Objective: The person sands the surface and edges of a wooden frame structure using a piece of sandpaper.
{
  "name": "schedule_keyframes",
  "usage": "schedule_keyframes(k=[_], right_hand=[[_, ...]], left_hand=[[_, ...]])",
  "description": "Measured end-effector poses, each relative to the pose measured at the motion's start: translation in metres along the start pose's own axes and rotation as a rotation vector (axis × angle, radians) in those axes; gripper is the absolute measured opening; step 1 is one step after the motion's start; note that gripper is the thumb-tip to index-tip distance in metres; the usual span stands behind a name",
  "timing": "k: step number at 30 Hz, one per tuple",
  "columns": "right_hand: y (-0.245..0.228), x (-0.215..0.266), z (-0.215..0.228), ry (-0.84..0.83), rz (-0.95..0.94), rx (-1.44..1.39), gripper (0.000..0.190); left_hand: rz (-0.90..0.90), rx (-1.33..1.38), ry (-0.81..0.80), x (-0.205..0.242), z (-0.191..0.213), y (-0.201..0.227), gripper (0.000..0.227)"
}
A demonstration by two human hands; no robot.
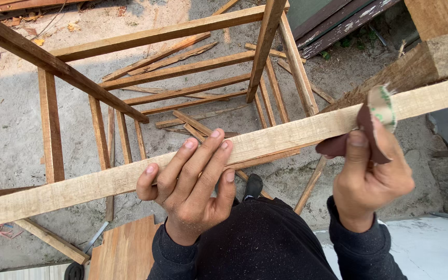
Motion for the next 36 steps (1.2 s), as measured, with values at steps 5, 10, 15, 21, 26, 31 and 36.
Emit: schedule_keyframes(k=[5,10,15,21,26,31,36], right_hand=[[-0.012,0.030,-0.035,-0.220,0.259,0.153,0.029],[0.004,0.003,0.006,-0.021,0.057,0.068,0.018],[-0.016,-0.034,0.030,-0.024,0.025,0.379,0.021],[-0.031,-0.043,0.001,-0.321,0.279,0.504,0.021],[-0.065,-0.020,-0.042,-0.607,0.413,0.427,0.037],[-0.071,-0.034,-0.037,-0.758,0.373,0.414,0.042],[-0.076,-0.044,-0.028,-0.726,0.224,0.475,0.048]], left_hand=[[-0.007,-0.029,-0.004,-0.001,0.002,0.000,0.024],[0.007,0.013,-0.022,0.000,0.005,0.003,0.025],[0.048,0.045,-0.032,-0.010,0.011,0.009,0.029],[0.031,0.076,-0.068,-0.009,0.015,0.010,0.041],[0.035,0.037,-0.093,-0.007,0.015,0.007,0.051],[0.087,0.061,-0.083,0.004,0.024,-0.001,0.048],[0.137,0.034,-0.033,0.014,0.044,-0.020,0.045]])
Point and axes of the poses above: each hand's wrist, its own x-axis away from the middle knuckle, its own z-axis out of the back of the hand, y = z × x, the point moved 4 cm from there along -x, towards the middle knuckle, and after that the axes turned 1 degree about -x, right-handed, at the moved point
